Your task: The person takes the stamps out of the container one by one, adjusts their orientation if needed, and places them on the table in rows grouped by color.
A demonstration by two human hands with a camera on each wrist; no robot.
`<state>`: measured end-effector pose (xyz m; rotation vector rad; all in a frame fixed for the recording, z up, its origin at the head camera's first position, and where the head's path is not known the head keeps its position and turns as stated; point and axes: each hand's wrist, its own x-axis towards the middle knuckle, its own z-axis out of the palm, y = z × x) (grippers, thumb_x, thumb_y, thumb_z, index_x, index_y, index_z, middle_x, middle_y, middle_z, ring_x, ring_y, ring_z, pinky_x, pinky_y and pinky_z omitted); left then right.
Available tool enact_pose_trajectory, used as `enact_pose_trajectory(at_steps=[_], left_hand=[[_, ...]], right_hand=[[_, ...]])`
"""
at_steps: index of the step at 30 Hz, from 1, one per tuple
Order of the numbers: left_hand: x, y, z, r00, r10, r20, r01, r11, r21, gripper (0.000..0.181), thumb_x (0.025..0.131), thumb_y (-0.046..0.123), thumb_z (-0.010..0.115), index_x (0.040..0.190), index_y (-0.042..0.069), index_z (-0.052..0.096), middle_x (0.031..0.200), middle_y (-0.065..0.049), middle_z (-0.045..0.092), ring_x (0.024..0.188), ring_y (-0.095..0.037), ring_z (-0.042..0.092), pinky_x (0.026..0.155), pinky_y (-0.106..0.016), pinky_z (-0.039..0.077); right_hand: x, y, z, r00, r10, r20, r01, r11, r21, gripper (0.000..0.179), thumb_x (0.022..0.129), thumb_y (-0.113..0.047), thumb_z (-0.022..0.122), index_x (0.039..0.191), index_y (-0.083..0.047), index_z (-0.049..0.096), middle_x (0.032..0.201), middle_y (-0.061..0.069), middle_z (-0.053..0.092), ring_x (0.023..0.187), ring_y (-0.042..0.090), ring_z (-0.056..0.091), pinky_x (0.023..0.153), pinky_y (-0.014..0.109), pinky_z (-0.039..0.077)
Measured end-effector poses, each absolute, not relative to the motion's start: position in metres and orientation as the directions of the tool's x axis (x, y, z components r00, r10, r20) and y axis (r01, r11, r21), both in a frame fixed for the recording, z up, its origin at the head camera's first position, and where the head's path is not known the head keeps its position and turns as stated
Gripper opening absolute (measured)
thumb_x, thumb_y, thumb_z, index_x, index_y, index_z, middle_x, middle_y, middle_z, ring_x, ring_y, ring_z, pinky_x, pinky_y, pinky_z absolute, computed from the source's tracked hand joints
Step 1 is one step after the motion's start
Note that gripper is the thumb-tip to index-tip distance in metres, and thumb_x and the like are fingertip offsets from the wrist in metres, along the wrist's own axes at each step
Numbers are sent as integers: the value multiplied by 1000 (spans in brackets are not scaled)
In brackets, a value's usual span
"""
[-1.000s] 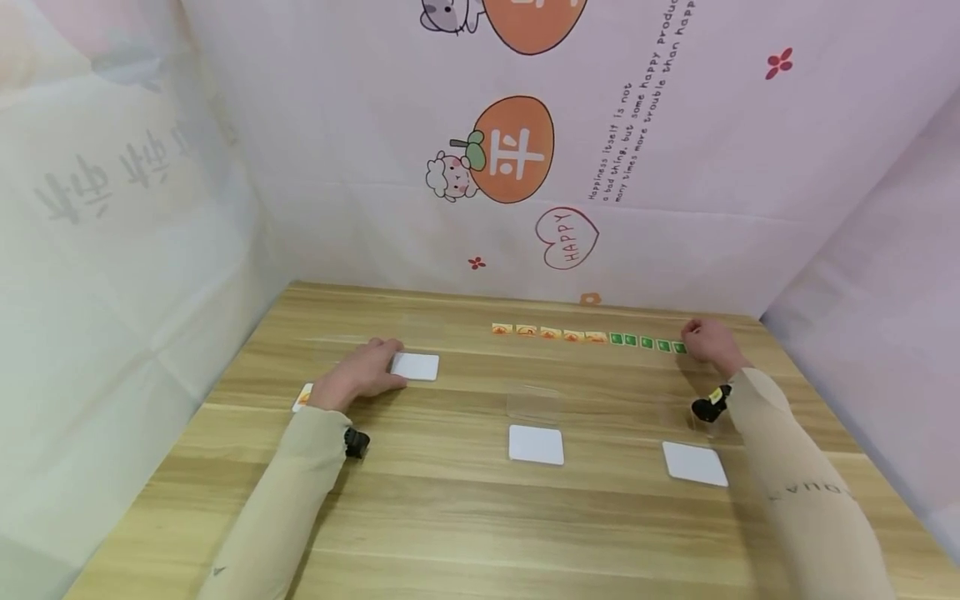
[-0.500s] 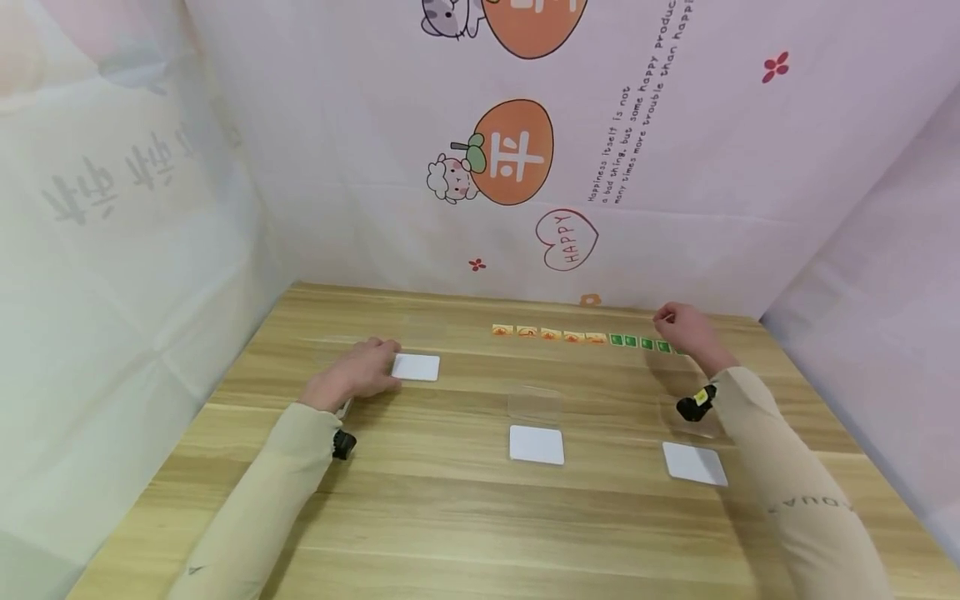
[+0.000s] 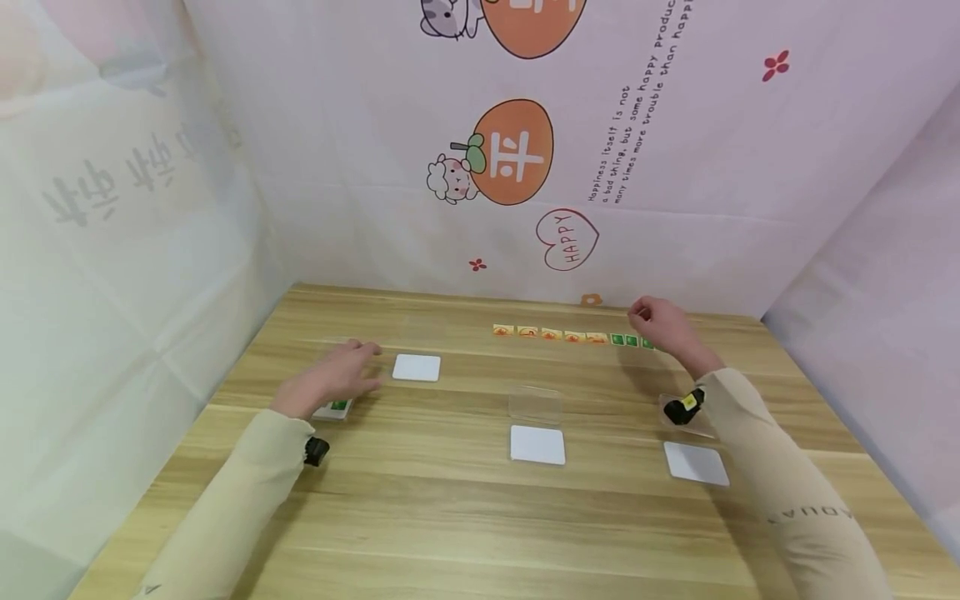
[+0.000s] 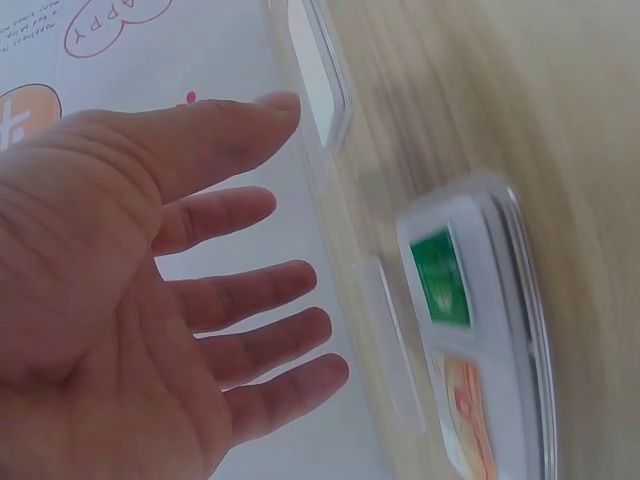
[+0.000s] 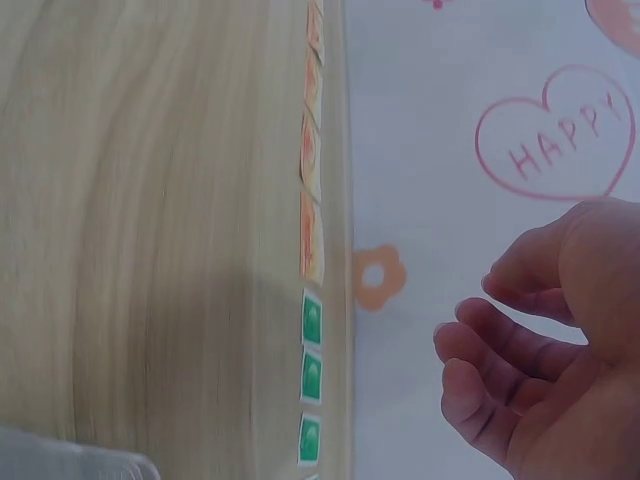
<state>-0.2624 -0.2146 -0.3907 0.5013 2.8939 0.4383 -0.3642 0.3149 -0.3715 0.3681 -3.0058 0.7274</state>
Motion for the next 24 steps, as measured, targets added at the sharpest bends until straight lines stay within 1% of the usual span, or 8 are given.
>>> enact_pose_trajectory(at_steps=[4,9,15,19,24], left_hand=[[-258,-221,-389,-928,353,-119,299,896,329,59,96,28,62,142,-3,42,142,-30,45,129,-46,44,104,-58,40],[-253,-227,-390,-925,362,-116,310,895,321,60,97,27,61,143,-4,40,142,-29,46,131,-46,43,106,-58,39],[-246,-234,-389,-923,374,-88,320,875,363,59,95,24,64,141,-5,42,142,-29,46,131,-47,43,104,-58,39],[-242,-241,-387,-919,386,-80,330,863,382,58,95,23,64,141,-6,42,142,-29,46,128,-46,45,103,-58,40],[-242,-250,-387,-911,403,-87,339,852,400,59,94,25,64,141,-5,42,142,-30,45,128,-47,45,104,-60,39]], right_hand=[[-361,308,-372,-964,-243,105,-264,854,-448,31,100,-19,47,116,4,60,106,24,65,91,33,62,72,38,51],[-356,299,-372,-959,-263,108,-283,851,-442,30,99,-18,47,117,3,59,107,24,65,94,35,62,76,44,52],[-351,287,-369,-957,-274,97,-289,853,-434,32,101,-20,46,120,2,58,110,23,65,99,35,62,81,47,52],[-347,277,-367,-949,-295,109,-311,836,-453,30,101,-21,47,117,0,60,109,22,66,96,32,63,79,45,52],[-344,264,-368,-940,-319,123,-339,816,-468,23,100,-21,50,111,-4,62,103,17,67,90,27,62,75,39,50]])
